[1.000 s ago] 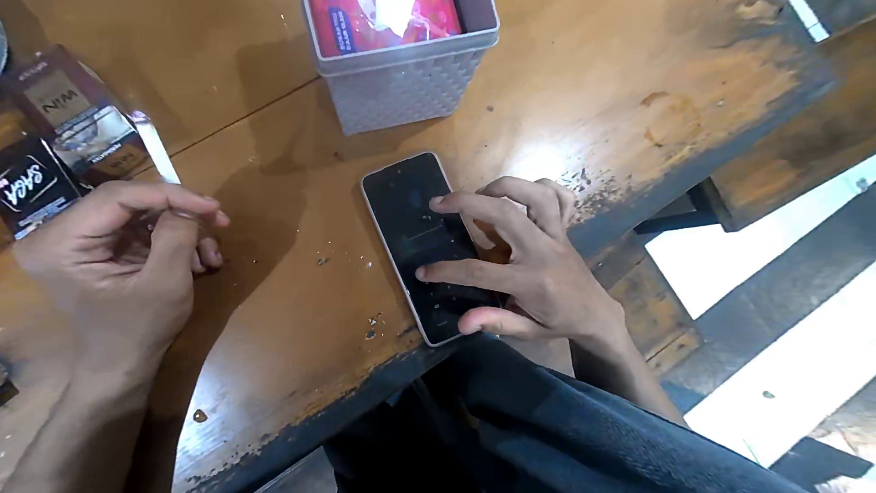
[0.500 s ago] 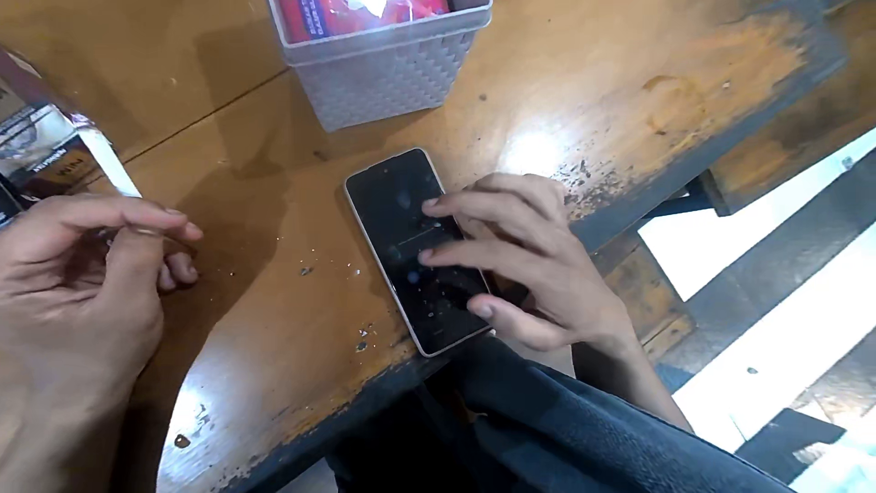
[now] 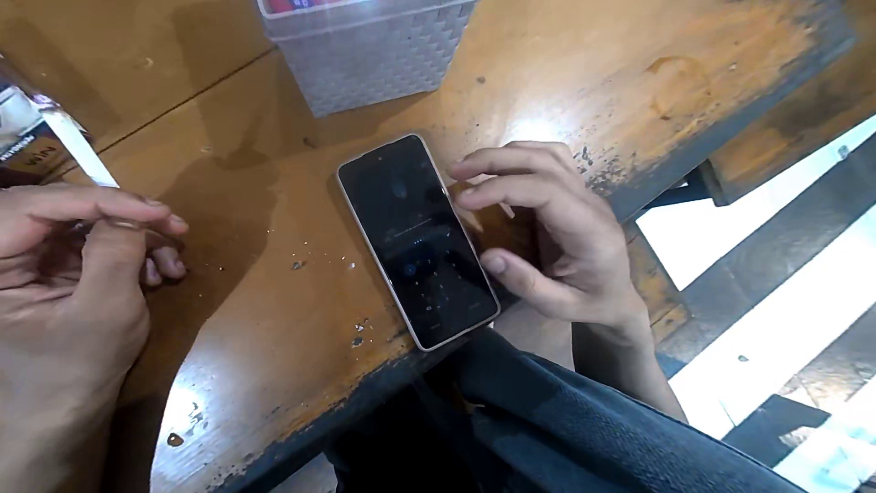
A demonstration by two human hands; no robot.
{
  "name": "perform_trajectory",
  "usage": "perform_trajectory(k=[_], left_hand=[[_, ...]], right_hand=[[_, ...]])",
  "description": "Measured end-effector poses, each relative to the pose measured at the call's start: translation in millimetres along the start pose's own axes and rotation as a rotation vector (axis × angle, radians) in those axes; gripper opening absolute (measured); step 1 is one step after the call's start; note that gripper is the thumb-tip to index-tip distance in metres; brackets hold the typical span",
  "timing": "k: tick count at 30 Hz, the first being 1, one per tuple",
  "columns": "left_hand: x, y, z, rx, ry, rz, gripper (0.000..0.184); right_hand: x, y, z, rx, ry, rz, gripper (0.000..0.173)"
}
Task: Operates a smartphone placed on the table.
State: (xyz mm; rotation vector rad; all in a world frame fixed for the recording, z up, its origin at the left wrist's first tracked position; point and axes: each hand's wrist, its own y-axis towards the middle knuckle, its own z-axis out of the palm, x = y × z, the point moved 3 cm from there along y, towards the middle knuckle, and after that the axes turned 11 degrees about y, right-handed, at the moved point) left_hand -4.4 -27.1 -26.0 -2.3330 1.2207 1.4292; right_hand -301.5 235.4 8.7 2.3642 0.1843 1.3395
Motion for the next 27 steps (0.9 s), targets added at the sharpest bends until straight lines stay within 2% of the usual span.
perform_trajectory(k=[2, 3, 5, 7, 8, 11, 13, 14, 16, 17, 22, 23, 25, 27], left_hand=[[-1, 0, 0, -0.005, -0.005, -0.005, 0.018], [-1, 1, 0, -0.002, -0.009, -0.004, 0.018], [0, 1, 0, 0.004, -0.010, 0.001, 0.018], [1, 1, 0, 0.000, -0.003, 0.000, 0.017], [1, 1, 0, -0.001, 0.000, -0.002, 0.017], [-2, 1, 0, -0.003, 0.011, -0.005, 0.018], [-6, 3, 2, -0.012, 0.007, -0.007, 0.017], [-7, 3, 2, -0.016, -0.003, -0.002, 0.016], [-2, 2, 0, -0.014, -0.022, 0.014, 0.017], [0, 1, 0, -0.014, -0.023, 0.018, 0.017], [-12, 4, 3, -0.024, -0.004, 0.028, 0.017], [-11, 2, 2, -0.027, 0.001, 0.013, 0.017], [-12, 0, 2, -0.022, 0.019, 0.003, 0.016], [-12, -4, 0, -0.028, 0.029, -0.009, 0.016]], right_hand=[[-2, -4, -4, -0.104, 0.099, -0.033, 0.016], [-4, -6, -5, -0.141, 0.138, -0.053, 0.019], [-6, -9, -7, -0.200, 0.176, -0.089, 0.035], [-5, -10, -8, -0.230, 0.155, -0.079, 0.039], [-4, -9, -7, -0.220, 0.146, -0.061, 0.038], [-3, -5, -4, -0.149, 0.080, -0.008, 0.019], [-3, -5, -4, -0.136, 0.074, -0.005, 0.012], [-3, -5, -4, -0.142, 0.086, -0.013, 0.018], [-3, -7, -4, -0.168, 0.110, -0.045, 0.040], [-3, -7, -5, -0.186, 0.114, -0.051, 0.041], [-4, -4, -6, -0.187, 0.152, -0.027, 0.010], [-4, -5, -5, -0.189, 0.178, -0.032, 0.010], [-4, -6, -5, -0.174, 0.184, -0.034, 0.026], [-3, -3, -5, -0.127, 0.122, -0.001, 0.030]])
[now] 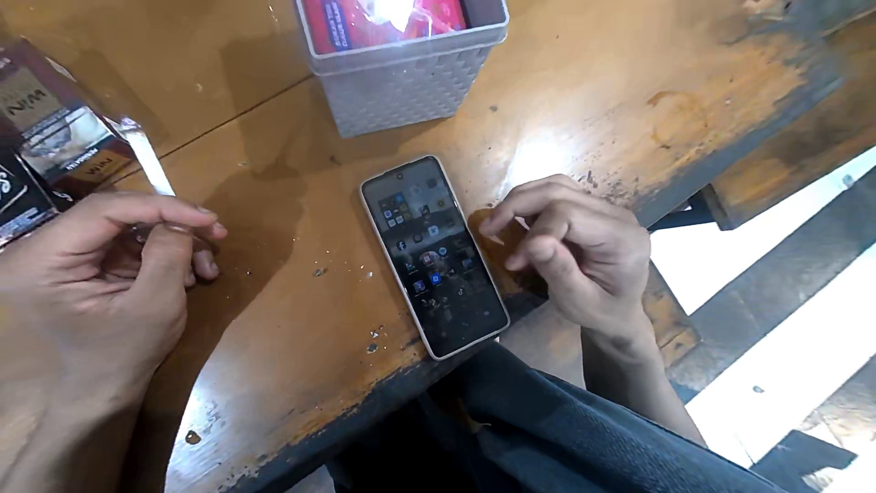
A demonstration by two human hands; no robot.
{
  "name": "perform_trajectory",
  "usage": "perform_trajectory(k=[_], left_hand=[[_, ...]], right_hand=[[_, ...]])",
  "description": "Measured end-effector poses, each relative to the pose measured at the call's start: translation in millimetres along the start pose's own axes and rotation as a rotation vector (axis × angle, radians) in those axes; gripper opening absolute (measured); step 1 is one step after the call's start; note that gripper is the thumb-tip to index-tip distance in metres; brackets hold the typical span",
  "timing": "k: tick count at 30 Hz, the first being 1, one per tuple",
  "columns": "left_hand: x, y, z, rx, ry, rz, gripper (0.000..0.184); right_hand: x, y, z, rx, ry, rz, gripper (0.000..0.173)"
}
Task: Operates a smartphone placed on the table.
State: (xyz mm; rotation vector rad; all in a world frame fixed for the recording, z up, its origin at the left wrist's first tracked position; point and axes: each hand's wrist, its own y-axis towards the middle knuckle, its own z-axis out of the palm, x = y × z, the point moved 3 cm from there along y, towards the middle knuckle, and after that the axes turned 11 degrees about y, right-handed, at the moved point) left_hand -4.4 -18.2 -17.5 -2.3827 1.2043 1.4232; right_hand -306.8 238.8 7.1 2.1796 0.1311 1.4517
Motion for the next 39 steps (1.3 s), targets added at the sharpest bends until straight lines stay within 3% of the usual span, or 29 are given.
perform_trajectory(k=[4, 9, 13, 17, 22, 30, 36, 39], left_hand=[[-2, 1, -1, 0.007, 0.025, -0.003, 0.018], [-8, 6, 2, 0.004, 0.021, 0.015, 0.018], [-11, 9, 2, 0.004, 0.021, 0.033, 0.015], [-9, 10, 3, 0.010, 0.012, 0.051, 0.015], [-3, 9, 2, 0.007, 0.005, 0.040, 0.014], [-3, 8, 2, 0.010, 0.011, 0.052, 0.015], [2, 5, 2, 0.020, 0.013, 0.037, 0.015], [3, 5, 2, 0.020, 0.016, 0.038, 0.015]], right_hand=[[2, 29, 7, 0.175, -0.217, 0.094, 0.050], [-10, 50, 24, 0.286, -0.562, 0.139, 0.062], [-8, 38, 14, 0.155, -0.273, -0.028, 0.064], [-8, 35, 4, 0.073, -0.170, -0.040, 0.072], [-13, 37, 7, 0.116, -0.244, 0.043, 0.070], [-14, 35, 9, 0.168, -0.279, 0.025, 0.067], [-14, 35, 18, 0.233, -0.448, 0.058, 0.064], [-15, 34, 17, 0.189, -0.464, 0.103, 0.066]])
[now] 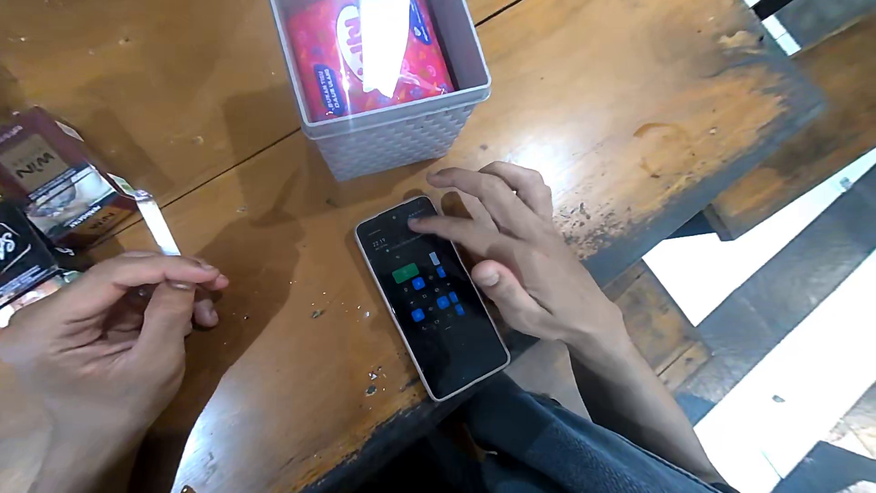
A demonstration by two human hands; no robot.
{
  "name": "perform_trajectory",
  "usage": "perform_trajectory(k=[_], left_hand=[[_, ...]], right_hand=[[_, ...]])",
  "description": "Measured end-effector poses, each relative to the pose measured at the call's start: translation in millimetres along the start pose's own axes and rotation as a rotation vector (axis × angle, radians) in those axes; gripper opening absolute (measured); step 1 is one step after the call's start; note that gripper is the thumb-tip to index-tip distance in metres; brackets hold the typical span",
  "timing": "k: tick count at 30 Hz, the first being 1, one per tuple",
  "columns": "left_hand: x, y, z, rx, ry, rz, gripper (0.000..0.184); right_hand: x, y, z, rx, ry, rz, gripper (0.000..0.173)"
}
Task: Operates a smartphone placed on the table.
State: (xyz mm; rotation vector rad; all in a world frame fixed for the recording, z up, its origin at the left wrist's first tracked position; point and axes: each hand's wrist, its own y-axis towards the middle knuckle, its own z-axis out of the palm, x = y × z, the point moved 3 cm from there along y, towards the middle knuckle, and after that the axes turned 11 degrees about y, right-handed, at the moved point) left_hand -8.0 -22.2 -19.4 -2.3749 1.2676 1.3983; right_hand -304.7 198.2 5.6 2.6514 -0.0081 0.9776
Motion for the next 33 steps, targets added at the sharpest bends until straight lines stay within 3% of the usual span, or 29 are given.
perform_trajectory(k=[5, 19, 29, 33], left_hand=[[-1, -1, 0, 0.001, 0.019, 0.004, 0.017], [3, -3, -1, 0.003, 0.000, -0.009, 0.016], [7, -5, -1, 0.020, -0.023, -0.026, 0.017], [9, -4, -1, 0.014, -0.013, -0.020, 0.017]], right_hand=[[-3, 0, -11, -0.146, 0.128, 0.010, 0.068], [0, 1, -5, -0.033, 0.070, -0.016, 0.068], [1, -2, -5, 0.056, 0.111, -0.149, 0.072], [1, -5, -8, 0.033, 0.280, -0.292, 0.076]])
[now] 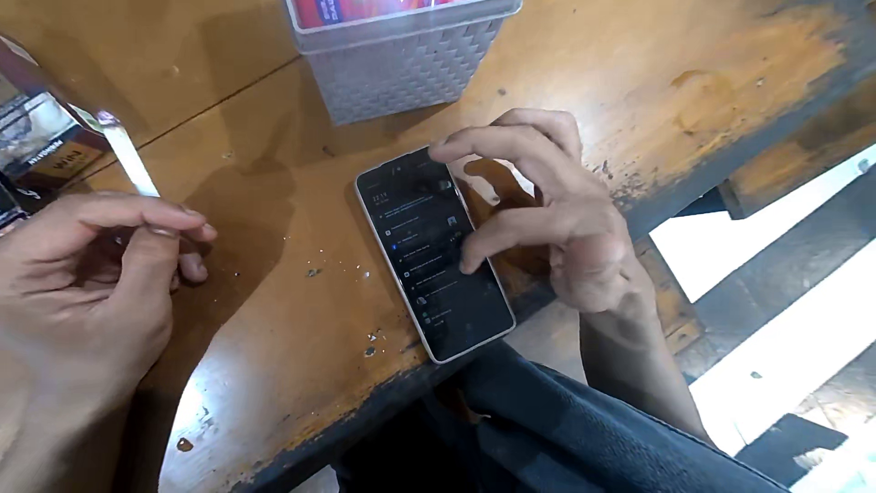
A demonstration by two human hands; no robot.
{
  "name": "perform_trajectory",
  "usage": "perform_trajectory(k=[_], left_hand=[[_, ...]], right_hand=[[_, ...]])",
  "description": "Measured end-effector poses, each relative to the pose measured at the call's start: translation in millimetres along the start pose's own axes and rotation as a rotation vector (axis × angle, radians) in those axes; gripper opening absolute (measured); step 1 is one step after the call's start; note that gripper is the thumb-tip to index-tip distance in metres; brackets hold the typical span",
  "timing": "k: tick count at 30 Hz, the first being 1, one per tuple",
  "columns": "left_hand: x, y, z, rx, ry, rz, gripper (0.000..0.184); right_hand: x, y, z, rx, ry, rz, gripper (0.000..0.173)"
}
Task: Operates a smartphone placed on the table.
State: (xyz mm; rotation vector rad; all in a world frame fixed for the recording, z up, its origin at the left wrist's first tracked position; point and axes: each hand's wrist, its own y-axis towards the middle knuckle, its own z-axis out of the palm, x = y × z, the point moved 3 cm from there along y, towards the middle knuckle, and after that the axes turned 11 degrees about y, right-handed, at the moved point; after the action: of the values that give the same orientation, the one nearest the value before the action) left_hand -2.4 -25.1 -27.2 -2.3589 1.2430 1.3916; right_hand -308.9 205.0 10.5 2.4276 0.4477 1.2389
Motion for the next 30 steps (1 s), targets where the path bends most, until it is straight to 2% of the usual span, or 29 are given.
perform_trajectory(k=[3, 13, 20, 25, 30], left_hand=[[6, -2, -2, 0.007, -0.008, -0.009, 0.018], [11, -3, -2, 0.006, -0.047, -0.040, 0.017], [-5, 6, 4, 0.005, -0.023, 0.006, 0.017], [14, -4, -3, 0.002, -0.039, -0.043, 0.017], [12, -4, -2, 0.004, -0.016, -0.040, 0.017]], right_hand=[[0, -2, -1, -0.015, 0.086, -0.048, 0.077], [0, -5, 0, -0.003, 0.105, -0.057, 0.077], [2, -14, 1, -0.098, 0.002, 0.051, 0.077], [1, -6, 1, -0.032, -0.029, 0.006, 0.075], [-2, -7, 0, -0.018, 0.016, -0.023, 0.078]])
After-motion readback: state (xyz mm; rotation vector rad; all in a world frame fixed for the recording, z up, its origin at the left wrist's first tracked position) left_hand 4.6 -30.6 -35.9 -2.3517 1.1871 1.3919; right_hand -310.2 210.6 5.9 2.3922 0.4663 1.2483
